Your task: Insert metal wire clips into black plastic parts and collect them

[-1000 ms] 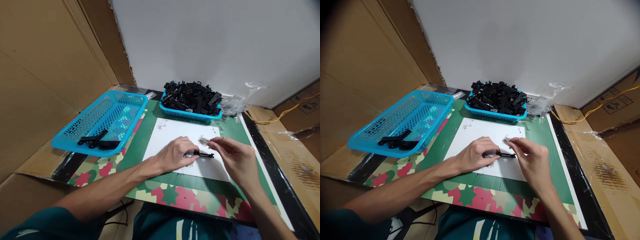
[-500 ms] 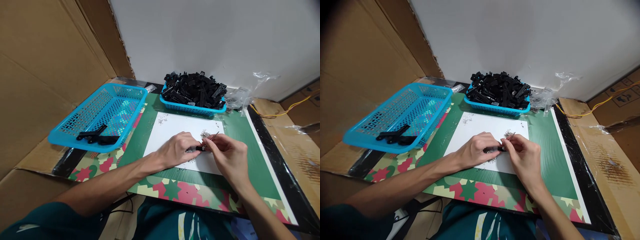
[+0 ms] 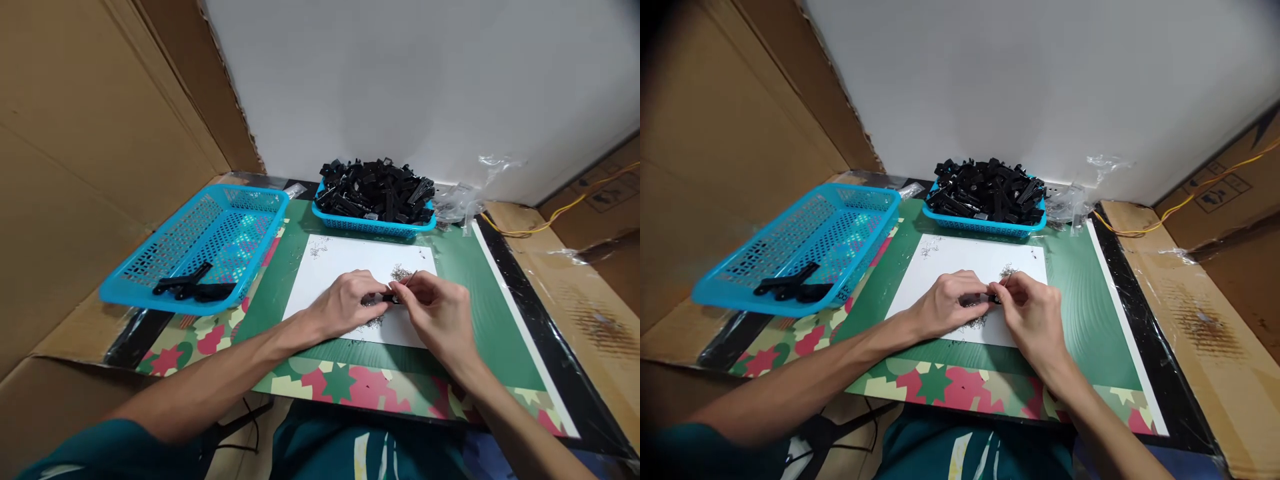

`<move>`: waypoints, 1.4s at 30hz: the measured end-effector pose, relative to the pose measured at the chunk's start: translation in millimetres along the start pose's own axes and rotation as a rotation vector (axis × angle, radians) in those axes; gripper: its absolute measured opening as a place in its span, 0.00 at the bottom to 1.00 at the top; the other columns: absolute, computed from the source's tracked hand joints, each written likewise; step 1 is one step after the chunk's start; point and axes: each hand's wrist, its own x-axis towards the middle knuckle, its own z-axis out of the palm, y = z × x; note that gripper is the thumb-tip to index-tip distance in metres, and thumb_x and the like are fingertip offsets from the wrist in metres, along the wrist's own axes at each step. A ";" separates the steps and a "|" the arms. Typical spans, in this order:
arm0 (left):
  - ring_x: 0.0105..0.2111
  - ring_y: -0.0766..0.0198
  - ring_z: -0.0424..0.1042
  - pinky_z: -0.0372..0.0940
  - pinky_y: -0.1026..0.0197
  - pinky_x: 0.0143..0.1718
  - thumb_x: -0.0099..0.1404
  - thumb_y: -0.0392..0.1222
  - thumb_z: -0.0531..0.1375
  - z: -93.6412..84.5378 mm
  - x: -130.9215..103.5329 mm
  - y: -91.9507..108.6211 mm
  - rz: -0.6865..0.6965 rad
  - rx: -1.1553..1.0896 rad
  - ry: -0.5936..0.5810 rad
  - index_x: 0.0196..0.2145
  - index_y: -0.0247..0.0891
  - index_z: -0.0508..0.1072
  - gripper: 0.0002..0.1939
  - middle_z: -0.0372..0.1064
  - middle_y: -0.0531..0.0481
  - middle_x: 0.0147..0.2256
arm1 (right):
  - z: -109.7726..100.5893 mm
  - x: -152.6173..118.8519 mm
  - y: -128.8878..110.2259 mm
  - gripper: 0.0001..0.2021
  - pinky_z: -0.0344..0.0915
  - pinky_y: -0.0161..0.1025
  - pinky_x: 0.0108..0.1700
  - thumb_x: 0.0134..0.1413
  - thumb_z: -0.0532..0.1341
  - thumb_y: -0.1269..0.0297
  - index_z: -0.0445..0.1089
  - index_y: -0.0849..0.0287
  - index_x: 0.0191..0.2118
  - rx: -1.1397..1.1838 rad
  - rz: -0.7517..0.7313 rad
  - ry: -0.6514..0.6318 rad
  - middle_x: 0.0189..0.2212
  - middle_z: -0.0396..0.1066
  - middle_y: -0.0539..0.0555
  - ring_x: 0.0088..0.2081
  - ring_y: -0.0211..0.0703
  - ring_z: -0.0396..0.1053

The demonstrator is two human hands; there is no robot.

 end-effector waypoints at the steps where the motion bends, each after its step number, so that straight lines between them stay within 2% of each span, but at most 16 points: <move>1: 0.36 0.60 0.74 0.67 0.58 0.41 0.67 0.34 0.66 -0.7 0.3 1.0 0.005 -0.001 0.004 0.40 0.36 0.80 0.04 0.77 0.49 0.33 | -0.4 0.8 0.3 0.08 0.73 0.36 0.32 0.62 0.67 0.62 0.76 0.57 0.31 0.056 0.030 -0.020 0.28 0.82 0.52 0.28 0.43 0.79; 4: 0.37 0.60 0.74 0.67 0.58 0.43 0.68 0.36 0.66 -4.2 0.8 5.4 -0.016 0.013 0.021 0.42 0.37 0.78 0.05 0.77 0.50 0.35 | -7.8 10.5 2.8 0.10 0.74 0.39 0.35 0.64 0.66 0.59 0.75 0.58 0.32 0.258 0.108 -0.036 0.29 0.80 0.53 0.30 0.44 0.79; 6: 0.38 0.61 0.73 0.67 0.58 0.44 0.69 0.37 0.65 -7.6 1.0 8.4 -0.078 0.007 0.041 0.44 0.38 0.77 0.05 0.76 0.50 0.37 | -18.9 24.8 6.2 0.11 0.74 0.40 0.36 0.65 0.65 0.57 0.75 0.58 0.35 0.348 0.115 0.018 0.29 0.79 0.54 0.31 0.44 0.78; 9: 0.38 0.62 0.73 0.67 0.59 0.42 0.73 0.41 0.61 -12.9 1.6 11.2 -0.225 -0.088 0.080 0.46 0.40 0.73 0.05 0.74 0.51 0.40 | -39.6 53.3 16.1 0.11 0.70 0.39 0.33 0.67 0.62 0.56 0.73 0.58 0.38 0.327 0.072 0.094 0.25 0.75 0.51 0.27 0.43 0.73; 11: 0.37 0.64 0.72 0.67 0.60 0.40 0.75 0.44 0.59 -15.6 2.5 11.5 -0.313 -0.169 0.108 0.46 0.40 0.70 0.06 0.72 0.51 0.40 | -50.0 70.4 26.9 0.11 0.62 0.37 0.29 0.68 0.58 0.59 0.73 0.58 0.36 0.157 0.063 -0.007 0.22 0.70 0.48 0.24 0.40 0.67; 13: 0.36 0.64 0.71 0.66 0.61 0.39 0.76 0.46 0.58 -17.4 3.6 10.8 -0.363 -0.215 0.146 0.45 0.41 0.67 0.07 0.70 0.52 0.38 | -54.1 81.2 39.3 0.12 0.56 0.37 0.29 0.66 0.56 0.64 0.74 0.58 0.33 -0.069 0.039 -0.197 0.22 0.69 0.49 0.24 0.40 0.63; 14: 0.36 0.64 0.70 0.65 0.60 0.39 0.76 0.47 0.57 -18.0 4.2 10.1 -0.376 -0.227 0.168 0.45 0.41 0.66 0.08 0.70 0.53 0.38 | -53.8 83.7 45.3 0.12 0.55 0.38 0.30 0.65 0.55 0.66 0.75 0.58 0.33 -0.139 0.028 -0.273 0.24 0.71 0.51 0.26 0.40 0.64; 16: 0.37 0.64 0.69 0.64 0.60 0.40 0.77 0.48 0.57 -18.5 5.5 8.5 -0.393 -0.239 0.204 0.45 0.41 0.65 0.09 0.68 0.53 0.37 | -49.9 83.7 55.5 0.12 0.54 0.38 0.31 0.63 0.55 0.67 0.77 0.58 0.34 -0.180 0.027 -0.332 0.26 0.73 0.52 0.27 0.41 0.64; 21: 0.38 0.64 0.67 0.63 0.59 0.41 0.76 0.48 0.59 -17.8 8.1 4.2 -0.427 -0.263 0.251 0.47 0.41 0.66 0.10 0.66 0.52 0.39 | -37.4 75.7 65.7 0.12 0.52 0.38 0.30 0.62 0.59 0.62 0.80 0.59 0.35 -0.163 0.056 -0.310 0.20 0.64 0.48 0.25 0.40 0.59; 23: 0.39 0.64 0.66 0.62 0.59 0.41 0.75 0.48 0.59 -17.3 8.5 2.9 -0.438 -0.274 0.257 0.48 0.41 0.66 0.10 0.66 0.52 0.39 | -34.6 75.6 66.6 0.10 0.53 0.38 0.31 0.61 0.62 0.62 0.80 0.58 0.34 -0.154 0.059 -0.311 0.21 0.64 0.48 0.26 0.40 0.59; 28: 0.39 0.63 0.66 0.62 0.59 0.41 0.76 0.48 0.59 -17.5 8.0 2.7 -0.436 -0.264 0.225 0.49 0.41 0.68 0.10 0.66 0.51 0.40 | -30.6 79.6 69.3 0.08 0.55 0.37 0.31 0.59 0.64 0.63 0.81 0.58 0.33 -0.136 0.069 -0.347 0.22 0.69 0.48 0.27 0.39 0.60; 33: 0.35 0.64 0.63 0.60 0.59 0.39 0.76 0.48 0.57 -19.2 8.0 5.6 -0.422 -0.200 0.158 0.49 0.41 0.69 0.10 0.65 0.53 0.36 | -27.5 81.5 69.7 0.06 0.53 0.36 0.30 0.58 0.64 0.67 0.79 0.58 0.33 -0.135 0.070 -0.395 0.20 0.65 0.46 0.25 0.38 0.59; 38: 0.34 0.64 0.62 0.60 0.60 0.38 0.77 0.48 0.57 -20.2 8.4 6.9 -0.418 -0.183 0.123 0.49 0.42 0.71 0.10 0.65 0.53 0.35 | -23.4 79.4 67.2 0.08 0.55 0.37 0.33 0.60 0.60 0.72 0.74 0.58 0.31 -0.154 0.036 -0.427 0.26 0.72 0.49 0.29 0.39 0.64; 42: 0.33 0.64 0.62 0.60 0.60 0.38 0.77 0.48 0.57 -20.6 8.8 8.1 -0.422 -0.186 0.119 0.49 0.42 0.71 0.11 0.65 0.53 0.34 | -22.8 76.8 65.7 0.08 0.55 0.38 0.35 0.64 0.58 0.70 0.70 0.58 0.33 -0.166 0.022 -0.411 0.30 0.74 0.52 0.32 0.42 0.66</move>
